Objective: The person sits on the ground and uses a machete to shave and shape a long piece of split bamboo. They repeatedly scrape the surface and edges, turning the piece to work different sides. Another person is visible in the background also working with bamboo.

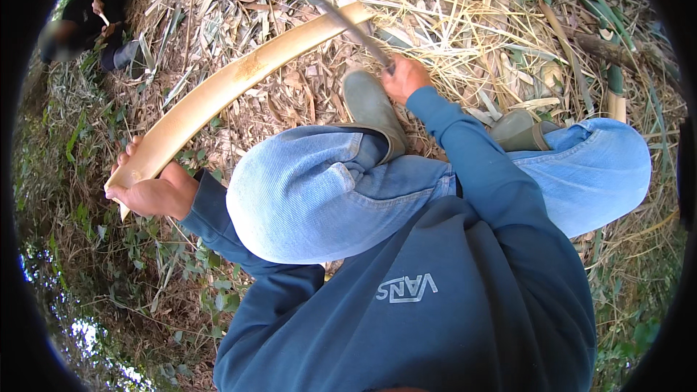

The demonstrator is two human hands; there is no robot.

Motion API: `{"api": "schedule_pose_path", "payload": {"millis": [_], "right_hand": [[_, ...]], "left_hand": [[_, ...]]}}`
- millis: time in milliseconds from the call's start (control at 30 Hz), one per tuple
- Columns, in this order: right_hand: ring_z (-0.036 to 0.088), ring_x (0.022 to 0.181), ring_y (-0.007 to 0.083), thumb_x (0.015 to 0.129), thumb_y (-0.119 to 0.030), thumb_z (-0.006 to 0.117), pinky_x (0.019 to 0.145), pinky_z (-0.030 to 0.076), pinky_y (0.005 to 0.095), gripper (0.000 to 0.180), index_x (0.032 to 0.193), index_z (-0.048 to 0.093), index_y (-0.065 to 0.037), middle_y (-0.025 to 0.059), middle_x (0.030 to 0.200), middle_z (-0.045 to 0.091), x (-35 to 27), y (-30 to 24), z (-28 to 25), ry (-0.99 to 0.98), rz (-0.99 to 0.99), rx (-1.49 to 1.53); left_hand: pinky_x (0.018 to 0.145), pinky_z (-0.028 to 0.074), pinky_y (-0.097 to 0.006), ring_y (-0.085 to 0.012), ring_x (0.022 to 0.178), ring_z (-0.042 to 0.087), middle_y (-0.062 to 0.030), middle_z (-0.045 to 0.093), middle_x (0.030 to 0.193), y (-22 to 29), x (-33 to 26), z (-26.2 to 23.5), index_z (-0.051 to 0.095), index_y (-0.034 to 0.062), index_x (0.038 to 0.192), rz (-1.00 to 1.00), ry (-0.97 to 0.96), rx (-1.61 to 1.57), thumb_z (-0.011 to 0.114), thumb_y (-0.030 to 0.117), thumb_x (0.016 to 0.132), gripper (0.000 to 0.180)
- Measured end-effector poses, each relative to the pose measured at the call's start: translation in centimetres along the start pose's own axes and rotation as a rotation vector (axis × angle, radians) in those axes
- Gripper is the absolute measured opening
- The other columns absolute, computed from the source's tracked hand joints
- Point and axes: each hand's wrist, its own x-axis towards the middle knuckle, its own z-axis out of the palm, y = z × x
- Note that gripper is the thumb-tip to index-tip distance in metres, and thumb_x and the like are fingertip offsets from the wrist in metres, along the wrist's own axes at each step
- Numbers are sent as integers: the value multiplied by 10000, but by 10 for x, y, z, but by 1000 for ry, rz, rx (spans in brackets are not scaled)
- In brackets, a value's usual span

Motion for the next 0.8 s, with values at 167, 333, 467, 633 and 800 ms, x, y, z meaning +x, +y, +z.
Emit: {"api": "schedule_pose_path", "payload": {"millis": [167,333,467,633,800], "right_hand": [[652,839,395,799,-247,593,810,512,469,306,937,649,20,254,877,662,10,16,-5,17,108,-54],[662,818,375,815,-277,604,779,529,447,317,933,662,11,233,879,674,15,23,-7,-7,178,-65],[666,785,357,803,-274,614,744,528,449,299,932,659,-8,226,847,673,4,-2,-10,-20,124,-27],[655,691,354,793,-274,615,688,523,448,263,905,638,-38,202,736,653,-40,-74,-24,-163,-287,150],[654,679,346,775,-276,618,676,524,439,254,887,640,-49,195,704,647,-35,-59,-14,-83,-398,219]], "left_hand": [[751,494,-452,-264,732,505,-98,455,785,-4,-4,6,397,65,868,-6,27,-14,187,553,993,546],[784,497,-483,-265,734,536,-82,485,783,-7,4,11,419,74,868,-22,39,38,256,606,963,564],[789,513,-463,-250,727,557,-55,502,793,8,16,6,420,97,906,-72,-15,-6,370,569,956,477],[652,534,-344,-171,691,519,-37,420,776,6,-2,40,345,95,962,186,41,154,476,571,920,496],[551,522,-278,-148,655,477,-43,341,797,-4,-9,48,281,53,1042,338,207,173,545,568,889,598]]}}
